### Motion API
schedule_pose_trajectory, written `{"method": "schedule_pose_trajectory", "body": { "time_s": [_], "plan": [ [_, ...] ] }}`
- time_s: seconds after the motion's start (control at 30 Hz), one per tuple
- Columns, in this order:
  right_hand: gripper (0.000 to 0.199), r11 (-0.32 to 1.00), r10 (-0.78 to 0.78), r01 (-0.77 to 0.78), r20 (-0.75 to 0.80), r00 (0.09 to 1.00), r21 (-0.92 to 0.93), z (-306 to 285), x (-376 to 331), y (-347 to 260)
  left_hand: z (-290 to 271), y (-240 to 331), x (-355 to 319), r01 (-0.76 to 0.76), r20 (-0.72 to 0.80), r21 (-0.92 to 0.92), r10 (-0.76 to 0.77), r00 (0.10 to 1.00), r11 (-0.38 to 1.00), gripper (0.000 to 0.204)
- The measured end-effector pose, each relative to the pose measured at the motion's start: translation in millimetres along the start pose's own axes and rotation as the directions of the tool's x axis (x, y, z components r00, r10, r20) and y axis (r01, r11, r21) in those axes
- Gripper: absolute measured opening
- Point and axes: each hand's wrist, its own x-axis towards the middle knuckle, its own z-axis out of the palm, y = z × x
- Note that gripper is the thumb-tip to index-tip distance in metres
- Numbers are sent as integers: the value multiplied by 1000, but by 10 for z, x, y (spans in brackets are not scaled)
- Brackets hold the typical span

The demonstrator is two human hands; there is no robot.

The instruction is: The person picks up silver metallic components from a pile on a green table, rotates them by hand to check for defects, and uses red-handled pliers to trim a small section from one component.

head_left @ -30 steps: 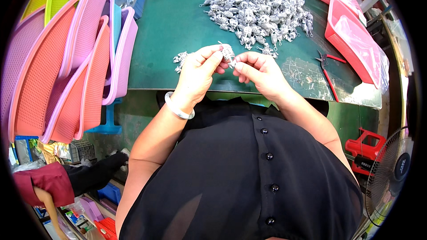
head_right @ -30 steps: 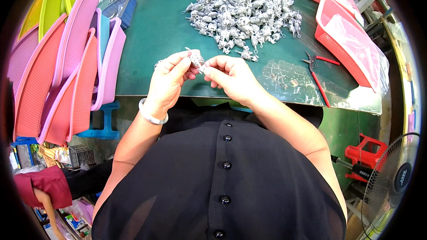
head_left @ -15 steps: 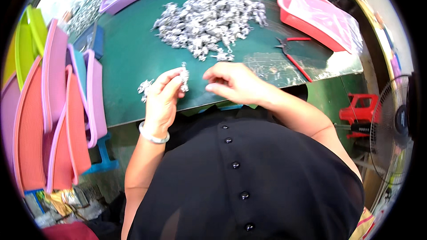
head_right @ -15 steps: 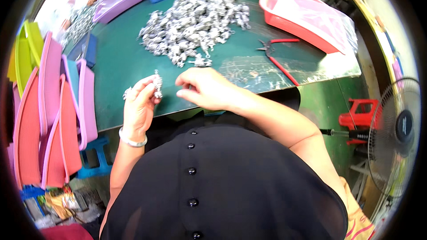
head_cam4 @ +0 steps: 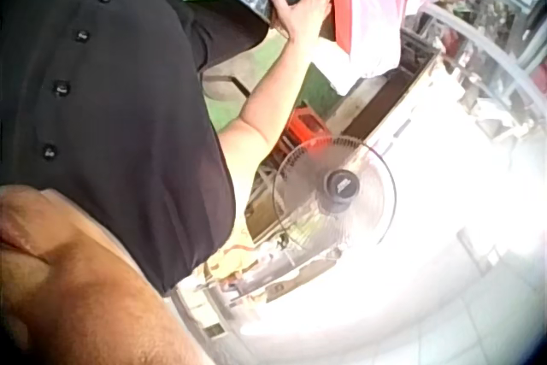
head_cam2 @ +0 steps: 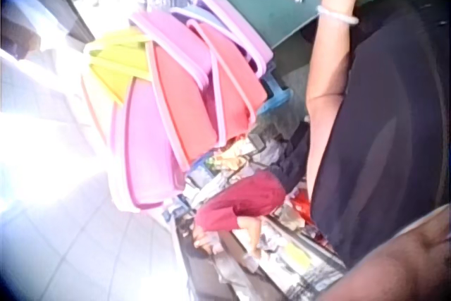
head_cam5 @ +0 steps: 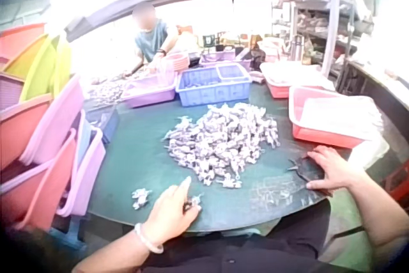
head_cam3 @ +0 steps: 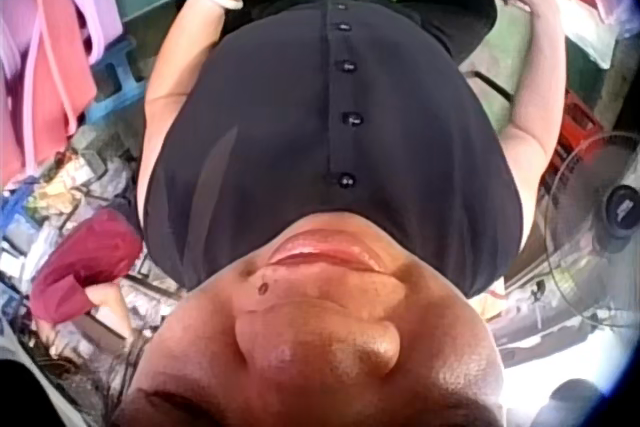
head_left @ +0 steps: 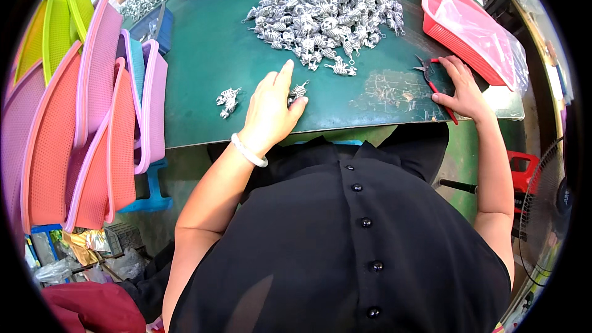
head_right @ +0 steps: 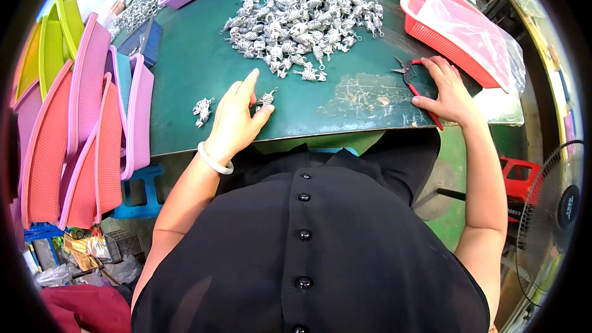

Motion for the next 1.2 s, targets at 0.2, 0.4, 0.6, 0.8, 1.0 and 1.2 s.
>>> {"method": "schedule_pose_trajectory", "body": {
  "time_s": [0.2, 0.4, 0.6, 0.8, 1.0, 1.2],
  "plan": [
    [62, 993, -119, 118, -32, 992, -17, -27, 45, 22, 128, -59, -21, -56, -62, 167, 67, 996, 984, 33],
    [42, 980, -157, 140, -111, 981, -144, 98, 28, 47, 179, -96, -28, -36, -145, -3, 36, 989, 999, 23],
    [32, 991, -97, 84, -122, 988, -108, 107, 61, 75, 49, -24, -70, 142, -42, -497, -187, 982, 856, 23],
    [31, 998, -47, 43, -88, 995, -46, 82, 57, 76, -66, 11, -126, 116, -5, -786, -195, 981, 607, 26],
    [23, 993, -65, 69, -42, 997, 92, -38, 63, -14, -217, 85, -170, 154, 52, -851, -210, 976, 502, 25],
    [19, 999, 6, -8, -43, 999, -50, 35, 15, -47, -297, 46, -218, 229, 225, -973, -214, 951, -2, 27]
  ]
}}
